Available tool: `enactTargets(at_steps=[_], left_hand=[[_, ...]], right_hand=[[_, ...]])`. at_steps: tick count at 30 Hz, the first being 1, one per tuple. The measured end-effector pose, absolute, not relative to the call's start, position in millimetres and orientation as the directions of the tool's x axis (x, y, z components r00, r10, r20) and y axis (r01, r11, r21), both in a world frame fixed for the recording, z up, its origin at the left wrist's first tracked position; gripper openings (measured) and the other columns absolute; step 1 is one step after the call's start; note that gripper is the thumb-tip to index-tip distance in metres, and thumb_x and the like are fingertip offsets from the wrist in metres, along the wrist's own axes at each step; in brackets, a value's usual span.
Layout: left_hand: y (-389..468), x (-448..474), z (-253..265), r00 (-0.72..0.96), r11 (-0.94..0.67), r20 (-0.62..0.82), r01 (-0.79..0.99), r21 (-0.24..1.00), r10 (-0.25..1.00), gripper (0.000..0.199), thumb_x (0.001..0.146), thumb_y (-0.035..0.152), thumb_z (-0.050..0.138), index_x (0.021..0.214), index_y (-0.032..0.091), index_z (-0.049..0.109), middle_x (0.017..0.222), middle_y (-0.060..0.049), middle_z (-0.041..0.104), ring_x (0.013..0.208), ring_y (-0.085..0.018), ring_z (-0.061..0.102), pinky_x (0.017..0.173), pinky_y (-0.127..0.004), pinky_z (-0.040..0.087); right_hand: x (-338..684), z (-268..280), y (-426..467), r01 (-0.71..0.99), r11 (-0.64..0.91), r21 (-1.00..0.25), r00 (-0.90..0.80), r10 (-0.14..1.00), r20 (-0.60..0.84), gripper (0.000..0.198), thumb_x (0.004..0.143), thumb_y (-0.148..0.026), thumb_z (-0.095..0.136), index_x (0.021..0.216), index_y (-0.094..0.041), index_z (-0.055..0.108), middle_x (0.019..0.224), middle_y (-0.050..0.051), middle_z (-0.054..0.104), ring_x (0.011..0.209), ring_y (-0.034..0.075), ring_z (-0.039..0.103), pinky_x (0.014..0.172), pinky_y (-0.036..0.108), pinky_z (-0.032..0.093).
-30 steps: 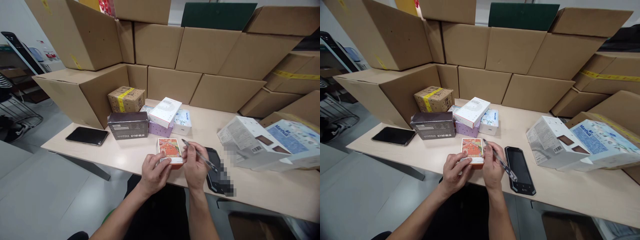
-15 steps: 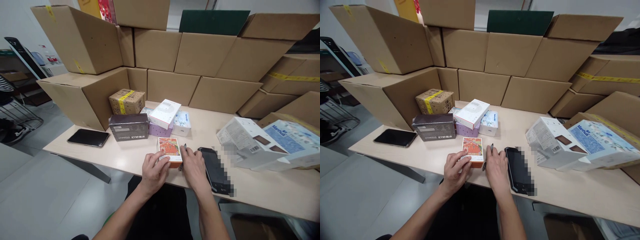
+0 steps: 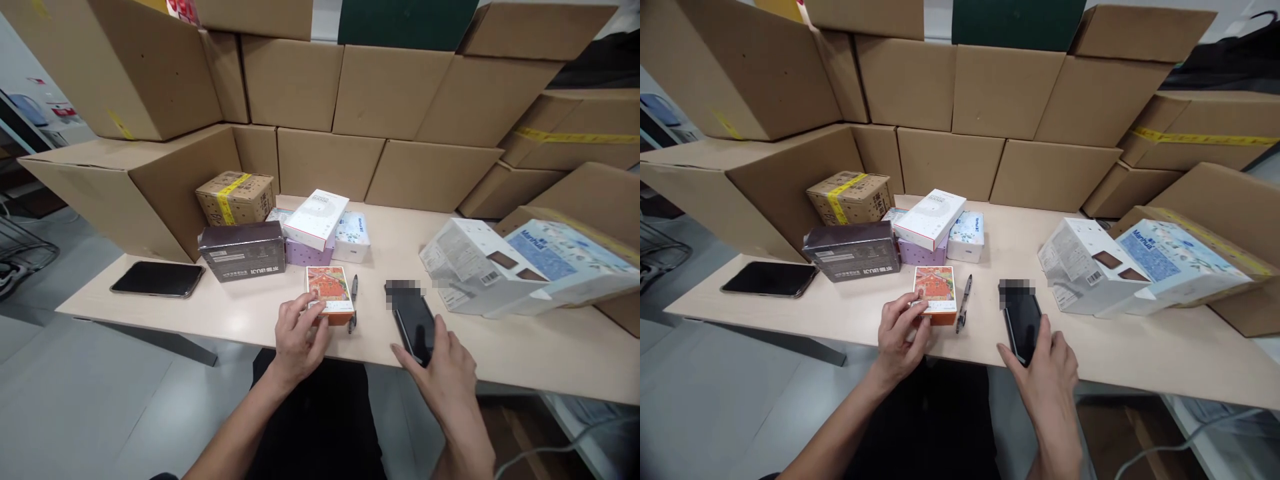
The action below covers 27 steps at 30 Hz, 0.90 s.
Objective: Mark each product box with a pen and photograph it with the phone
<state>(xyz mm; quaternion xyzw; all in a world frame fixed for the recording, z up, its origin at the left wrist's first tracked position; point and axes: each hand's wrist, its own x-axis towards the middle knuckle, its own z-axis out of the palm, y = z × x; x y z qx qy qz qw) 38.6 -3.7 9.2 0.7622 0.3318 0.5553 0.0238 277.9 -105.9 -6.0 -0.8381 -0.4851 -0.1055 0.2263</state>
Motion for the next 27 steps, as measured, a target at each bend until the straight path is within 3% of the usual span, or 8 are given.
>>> enactTargets(at_steps=[6, 10, 13, 19, 27], left_hand=[[-3.8, 38.1, 10.5, 0.18, -0.774, 0.815, 0.476, 0.419, 0.551, 0.037, 0.088, 0.012, 0.059, 0.124, 0.021, 0.058, 0.123, -0.013, 0.063, 0.111, -0.024, 0.061, 0.088, -0.04, 0.05], [-4.9, 38.1, 10.7, 0.195, -0.766, 0.803, 0.489, 0.418, 0.563, 0.037, 0.089, 0.013, 0.058, 0.125, 0.021, 0.058, 0.123, -0.013, 0.064, 0.111, -0.024, 0.061, 0.087, -0.04, 0.05], [-5.6, 37.6, 10.4, 0.188, -0.763, 0.804, 0.489, 0.422, 0.565, 0.037, 0.089, 0.013, 0.058, 0.126, 0.021, 0.059, 0.123, -0.014, 0.064, 0.11, -0.024, 0.061, 0.087, -0.04, 0.05], [-5.6, 35.2, 9.0, 0.155, -0.765, 0.796, 0.432, 0.479, 0.586, 0.043, 0.093, 0.013, 0.053, 0.135, 0.02, 0.053, 0.125, -0.014, 0.066, 0.113, -0.024, 0.061, 0.091, -0.042, 0.051], [-4.5, 34.3, 2.1, 0.137, -0.763, 0.799, 0.428, 0.485, 0.585, 0.05, 0.096, 0.015, 0.046, 0.145, 0.021, 0.044, 0.126, -0.016, 0.065, 0.112, -0.024, 0.061, 0.089, -0.043, 0.052]], right_hand=[[269.3, -14.8, -88.1, 0.855, -0.336, -0.395, 0.51, 0.684, 0.522, 0.081, 0.088, -0.064, 0.045, 0.142, -0.004, 0.047, 0.114, 0.026, 0.059, 0.106, 0.039, 0.054, 0.094, 0.063, 0.039], [246.8, 0.9, -94.5, 0.791, -0.211, -0.574, 0.547, 0.663, 0.51, 0.083, 0.085, -0.061, 0.054, 0.148, -0.009, 0.041, 0.131, 0.026, 0.056, 0.12, 0.039, 0.053, 0.099, 0.059, 0.041], [218.2, 19.1, -100.7, 0.759, -0.108, -0.643, 0.534, 0.668, 0.518, 0.08, 0.085, -0.055, 0.061, 0.151, -0.017, 0.035, 0.141, 0.021, 0.051, 0.128, 0.036, 0.049, 0.101, 0.055, 0.043], [167.9, 31.1, -88.5, 0.827, 0.115, -0.551, 0.351, 0.661, 0.664, 0.079, 0.087, -0.042, 0.065, 0.154, -0.022, 0.028, 0.141, 0.02, 0.048, 0.129, 0.033, 0.048, 0.101, 0.055, 0.045], [149.8, 19.9, -73.6, 0.856, 0.132, -0.5, 0.297, 0.666, 0.685, 0.076, 0.089, -0.039, 0.064, 0.153, -0.019, 0.028, 0.139, 0.023, 0.048, 0.127, 0.036, 0.048, 0.098, 0.06, 0.045]])
